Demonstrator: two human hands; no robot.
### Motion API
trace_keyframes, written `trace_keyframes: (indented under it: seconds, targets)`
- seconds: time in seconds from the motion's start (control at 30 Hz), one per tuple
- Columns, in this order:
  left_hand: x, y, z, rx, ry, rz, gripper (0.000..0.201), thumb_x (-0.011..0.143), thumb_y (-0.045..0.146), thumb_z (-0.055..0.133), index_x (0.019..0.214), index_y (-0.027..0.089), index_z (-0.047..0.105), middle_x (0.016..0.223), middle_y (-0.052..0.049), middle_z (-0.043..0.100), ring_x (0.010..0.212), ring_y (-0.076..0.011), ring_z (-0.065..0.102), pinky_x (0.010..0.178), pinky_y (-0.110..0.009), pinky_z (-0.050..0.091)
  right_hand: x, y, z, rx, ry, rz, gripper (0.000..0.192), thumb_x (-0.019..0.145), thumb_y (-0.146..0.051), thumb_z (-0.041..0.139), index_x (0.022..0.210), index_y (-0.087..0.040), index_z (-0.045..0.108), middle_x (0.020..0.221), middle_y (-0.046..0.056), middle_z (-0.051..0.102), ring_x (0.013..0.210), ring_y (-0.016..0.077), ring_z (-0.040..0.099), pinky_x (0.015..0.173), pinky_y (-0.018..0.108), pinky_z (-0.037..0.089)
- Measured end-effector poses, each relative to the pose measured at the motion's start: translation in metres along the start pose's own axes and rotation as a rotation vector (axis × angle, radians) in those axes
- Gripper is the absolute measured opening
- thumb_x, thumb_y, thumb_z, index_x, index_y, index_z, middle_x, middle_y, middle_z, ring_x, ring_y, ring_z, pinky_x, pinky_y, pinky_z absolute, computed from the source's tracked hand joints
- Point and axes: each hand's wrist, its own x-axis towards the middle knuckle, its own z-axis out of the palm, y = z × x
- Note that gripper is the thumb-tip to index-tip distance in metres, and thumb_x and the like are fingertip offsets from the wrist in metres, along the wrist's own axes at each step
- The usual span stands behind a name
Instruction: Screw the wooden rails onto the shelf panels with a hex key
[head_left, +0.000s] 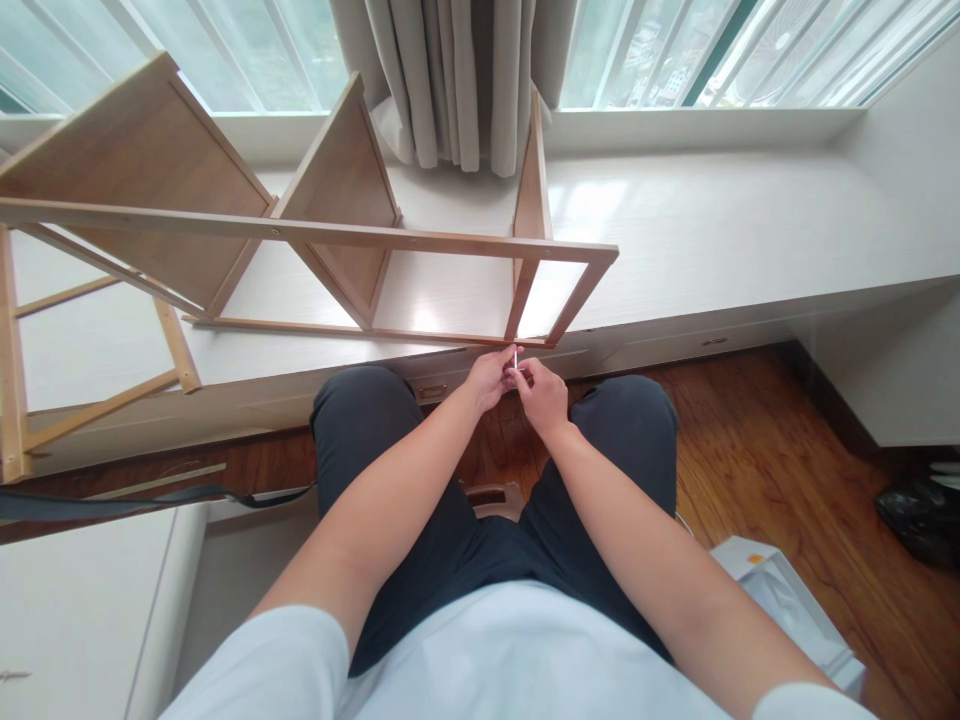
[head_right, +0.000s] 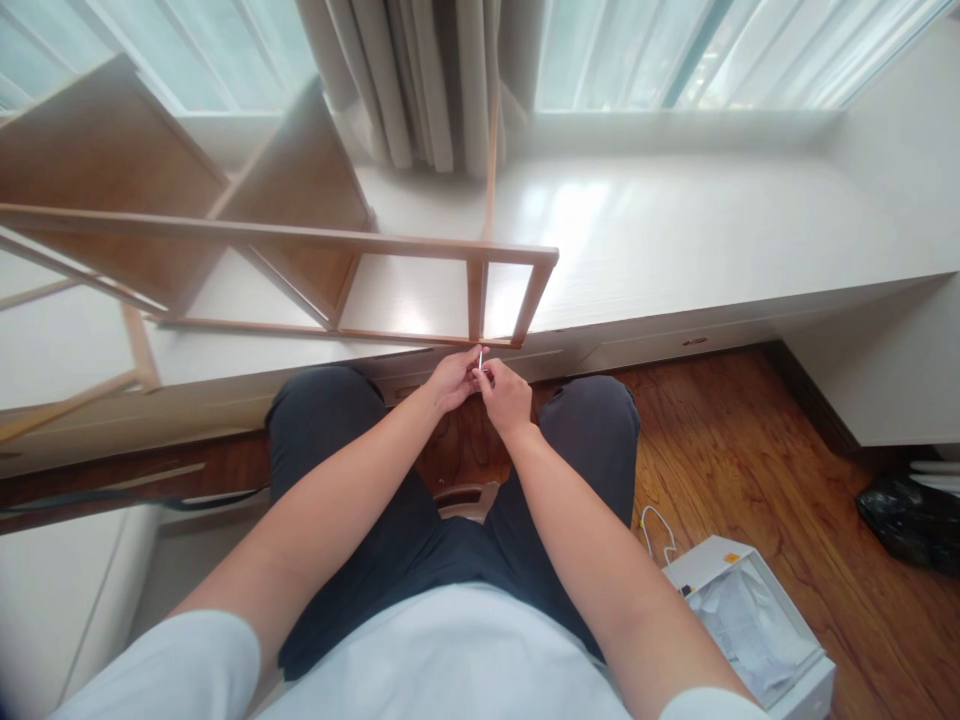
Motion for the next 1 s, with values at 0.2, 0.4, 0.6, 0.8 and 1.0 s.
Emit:
trace_keyframes:
  seconds: [0.2, 0.4, 0.6, 0.8, 1.0]
  targets:
    - [-0.0024, 0.0016, 0.0009, 0.008, 0.017, -0.003, 0.028, 0.078, 0.035, 0.083, 0.089, 0.012, 0.074, 0.062, 0.002, 0.055, 0.051, -0.0062, 0.049, 0.051, -0.02, 0.038, -0.0001, -0.0022, 0.0025, -0.099, -0.046, -0.011, 0.024, 0.103, -0.04, 0.053, 0.098, -0.02, 0.066, 0.091, 0.005, 0.072, 0.078, 0.0194, 0.063, 0.066, 0.027, 0.029]
    - [-0.0033, -0.0007, -0.0031, 0.018, 0.001, 0.001, 0.027, 0.076, 0.035, 0.083, 0.089, 0.013, 0.075, 0.065, 0.002, 0.057, 0.054, -0.0051, 0.05, 0.053, -0.019, 0.038, 0.0003, -0.003, 0.0031, -0.159, -0.076, -0.01, 0.026, 0.106, -0.038, 0.047, 0.097, -0.02, 0.063, 0.092, 0.005, 0.071, 0.077, 0.0184, 0.06, 0.064, 0.029, 0.024]
    - [-0.0027, -0.0018, -0.0059, 0.043, -0.006, 0.026, 0.027, 0.075, 0.034, 0.083, 0.089, 0.013, 0.075, 0.066, 0.002, 0.058, 0.055, -0.0052, 0.05, 0.054, -0.019, 0.038, 0.0005, -0.0037, 0.0032, -0.185, -0.096, -0.011, 0.028, 0.107, -0.038, 0.044, 0.095, -0.02, 0.063, 0.091, 0.004, 0.07, 0.076, 0.018, 0.058, 0.063, 0.03, 0.021]
    - [-0.0041, 0.0008, -0.002, 0.073, 0.004, 0.04, 0.024, 0.076, 0.032, 0.081, 0.088, 0.012, 0.075, 0.065, 0.001, 0.058, 0.054, -0.006, 0.05, 0.053, -0.02, 0.038, 0.0005, -0.0035, 0.004, -0.18, -0.106, -0.011, 0.029, 0.106, -0.04, 0.046, 0.094, -0.02, 0.063, 0.091, 0.005, 0.07, 0.076, 0.0182, 0.058, 0.064, 0.029, 0.022]
    - [-0.0058, 0.0015, 0.0007, 0.089, -0.004, 0.052, 0.025, 0.077, 0.032, 0.081, 0.088, 0.011, 0.074, 0.063, 0.002, 0.056, 0.053, -0.0053, 0.049, 0.052, -0.02, 0.035, 0.0006, -0.0032, 0.0029, -0.168, -0.101, 0.002, 0.03, 0.106, -0.041, 0.044, 0.094, -0.02, 0.062, 0.091, 0.005, 0.07, 0.078, 0.0185, 0.059, 0.065, 0.028, 0.023]
